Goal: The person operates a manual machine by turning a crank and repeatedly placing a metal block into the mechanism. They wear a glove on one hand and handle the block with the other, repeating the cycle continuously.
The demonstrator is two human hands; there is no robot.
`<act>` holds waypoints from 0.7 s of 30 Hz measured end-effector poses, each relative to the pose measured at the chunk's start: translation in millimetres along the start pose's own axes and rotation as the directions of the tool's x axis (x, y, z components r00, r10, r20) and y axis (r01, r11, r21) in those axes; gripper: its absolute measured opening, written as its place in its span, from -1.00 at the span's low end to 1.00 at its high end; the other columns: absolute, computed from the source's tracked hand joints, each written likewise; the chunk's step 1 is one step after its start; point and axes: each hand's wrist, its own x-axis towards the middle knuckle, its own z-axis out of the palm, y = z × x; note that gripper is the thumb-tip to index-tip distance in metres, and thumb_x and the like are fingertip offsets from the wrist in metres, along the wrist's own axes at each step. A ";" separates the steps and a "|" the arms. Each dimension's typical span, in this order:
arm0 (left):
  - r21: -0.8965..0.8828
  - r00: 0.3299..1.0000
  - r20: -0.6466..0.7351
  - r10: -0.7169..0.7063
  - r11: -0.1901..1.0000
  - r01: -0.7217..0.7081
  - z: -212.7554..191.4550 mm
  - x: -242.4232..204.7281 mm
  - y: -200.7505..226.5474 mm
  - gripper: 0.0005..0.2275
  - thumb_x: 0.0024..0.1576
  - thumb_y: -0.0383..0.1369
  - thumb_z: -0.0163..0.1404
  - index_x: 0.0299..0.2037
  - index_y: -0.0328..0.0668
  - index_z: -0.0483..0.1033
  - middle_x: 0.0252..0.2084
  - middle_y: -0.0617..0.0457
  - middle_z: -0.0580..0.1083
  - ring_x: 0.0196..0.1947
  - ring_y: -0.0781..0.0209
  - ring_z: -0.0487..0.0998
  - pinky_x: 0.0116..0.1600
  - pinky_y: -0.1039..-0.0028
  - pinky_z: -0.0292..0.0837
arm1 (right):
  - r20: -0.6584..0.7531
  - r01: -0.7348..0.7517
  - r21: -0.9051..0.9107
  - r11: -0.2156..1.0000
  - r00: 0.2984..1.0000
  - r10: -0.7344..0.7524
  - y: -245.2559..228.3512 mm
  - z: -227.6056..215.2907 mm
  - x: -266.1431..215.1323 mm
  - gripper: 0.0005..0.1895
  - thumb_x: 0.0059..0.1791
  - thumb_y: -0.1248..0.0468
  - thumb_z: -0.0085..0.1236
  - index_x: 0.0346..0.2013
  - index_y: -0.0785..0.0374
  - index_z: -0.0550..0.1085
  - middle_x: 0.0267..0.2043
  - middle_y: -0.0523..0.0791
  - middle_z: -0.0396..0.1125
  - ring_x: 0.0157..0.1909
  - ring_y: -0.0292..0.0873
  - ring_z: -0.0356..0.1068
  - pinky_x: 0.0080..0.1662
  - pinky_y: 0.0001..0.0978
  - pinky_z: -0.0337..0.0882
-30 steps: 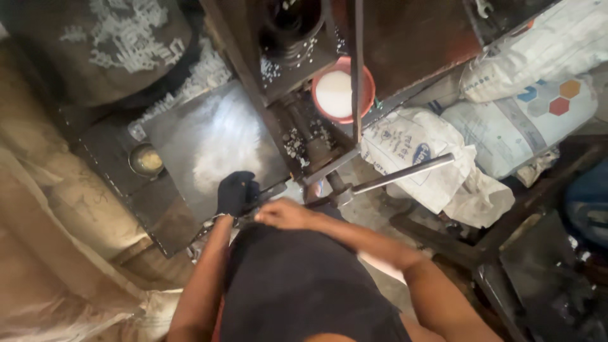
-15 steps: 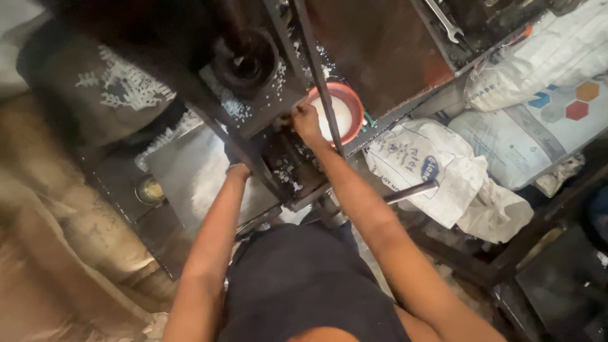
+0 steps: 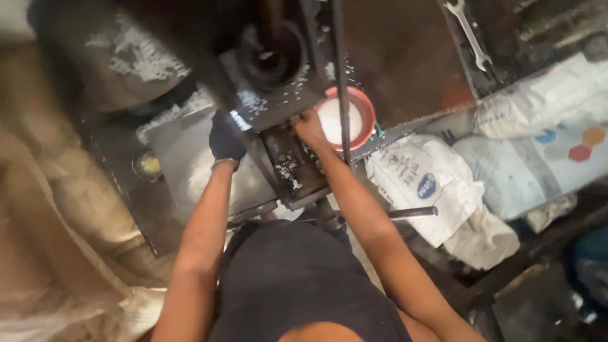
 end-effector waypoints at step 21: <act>-0.271 0.967 -0.242 -0.081 0.962 0.012 -48.2 -187.5 -168.5 -0.72 0.17 -0.40 0.16 0.06 -0.21 0.47 -0.05 -0.06 0.49 -0.11 0.04 0.53 -0.02 0.35 0.49 | 0.285 0.504 -0.366 0.782 0.861 -0.422 -94.4 152.7 -177.1 0.15 -0.08 0.01 0.43 0.51 0.37 -0.12 0.48 0.28 -0.05 0.51 0.33 -0.02 0.44 0.11 0.08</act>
